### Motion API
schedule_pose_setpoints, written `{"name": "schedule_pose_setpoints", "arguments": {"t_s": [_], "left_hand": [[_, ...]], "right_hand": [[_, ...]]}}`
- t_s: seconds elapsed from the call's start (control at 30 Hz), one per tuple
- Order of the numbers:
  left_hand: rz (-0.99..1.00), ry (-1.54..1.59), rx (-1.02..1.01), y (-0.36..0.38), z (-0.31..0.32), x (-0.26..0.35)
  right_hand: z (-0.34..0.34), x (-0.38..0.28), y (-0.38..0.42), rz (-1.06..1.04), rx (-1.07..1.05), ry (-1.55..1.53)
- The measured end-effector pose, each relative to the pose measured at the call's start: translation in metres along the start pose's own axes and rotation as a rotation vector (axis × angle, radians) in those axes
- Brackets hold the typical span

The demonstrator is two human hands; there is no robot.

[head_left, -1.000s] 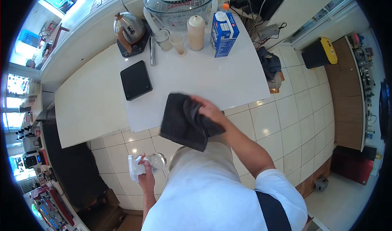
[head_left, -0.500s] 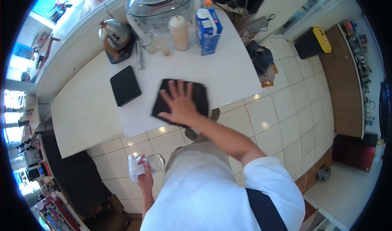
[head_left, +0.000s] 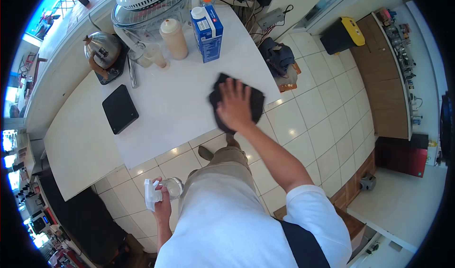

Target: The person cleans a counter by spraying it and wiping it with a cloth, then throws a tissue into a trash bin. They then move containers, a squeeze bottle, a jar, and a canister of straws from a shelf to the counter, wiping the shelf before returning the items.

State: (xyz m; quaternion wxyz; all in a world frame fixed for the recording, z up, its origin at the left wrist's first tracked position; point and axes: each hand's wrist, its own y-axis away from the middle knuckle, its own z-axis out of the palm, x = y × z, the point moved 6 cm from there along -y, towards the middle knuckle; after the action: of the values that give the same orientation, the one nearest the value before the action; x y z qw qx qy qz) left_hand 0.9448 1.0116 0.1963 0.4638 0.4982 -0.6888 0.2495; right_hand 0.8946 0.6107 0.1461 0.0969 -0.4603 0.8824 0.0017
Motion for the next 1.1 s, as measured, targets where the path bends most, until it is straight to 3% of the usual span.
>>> {"name": "schedule_pose_setpoints", "arguments": {"t_s": [0.13, 0.17, 0.2, 0.27, 0.33, 0.43, 0.5, 0.57, 0.63, 0.73, 1.1], "left_hand": [[0.02, 0.063, 0.02, -0.003, 0.001, 0.013], [0.057, 0.075, 0.038, -0.004, 0.002, 0.009], [0.093, 0.086, 0.056, -0.005, 0.001, 0.007], [0.108, 0.106, 0.082, -0.009, -0.005, 0.015], [0.12, 0.123, 0.12, -0.016, -0.008, 0.019], [0.147, 0.114, 0.096, -0.024, -0.013, 0.023], [0.167, 0.114, 0.076, -0.034, -0.011, 0.034], [0.178, 0.111, 0.076, -0.046, -0.006, 0.039], [0.226, 0.105, 0.07, -0.058, 0.001, 0.051], [0.268, 0.088, 0.049, -0.062, 0.01, 0.07], [0.302, 0.034, 0.164, -0.079, 0.069, 0.12]], "right_hand": [[-0.017, 0.12, 0.014, 0.139, 0.169, 0.138], [-0.021, 0.151, 0.019, 0.187, 0.299, 0.013], [-0.021, 0.189, 0.028, 0.602, -0.03, -0.197], [-0.019, 0.259, 0.056, 0.759, 0.11, -0.094], [-0.051, 0.27, 0.076, 0.769, 0.295, -0.056], [-0.084, 0.227, 0.082, 0.62, 0.414, -0.187], [-0.089, 0.165, 0.066, 0.294, 0.458, -0.212], [-0.081, 0.093, 0.043, 0.069, 0.28, -0.24], [-0.046, 0.04, 0.035, -0.221, -0.077, 0.031], [-0.026, 0.027, 0.022, -0.286, -0.064, 0.093], [-0.018, 0.116, -0.152, -0.245, 0.129, 0.174]]}}
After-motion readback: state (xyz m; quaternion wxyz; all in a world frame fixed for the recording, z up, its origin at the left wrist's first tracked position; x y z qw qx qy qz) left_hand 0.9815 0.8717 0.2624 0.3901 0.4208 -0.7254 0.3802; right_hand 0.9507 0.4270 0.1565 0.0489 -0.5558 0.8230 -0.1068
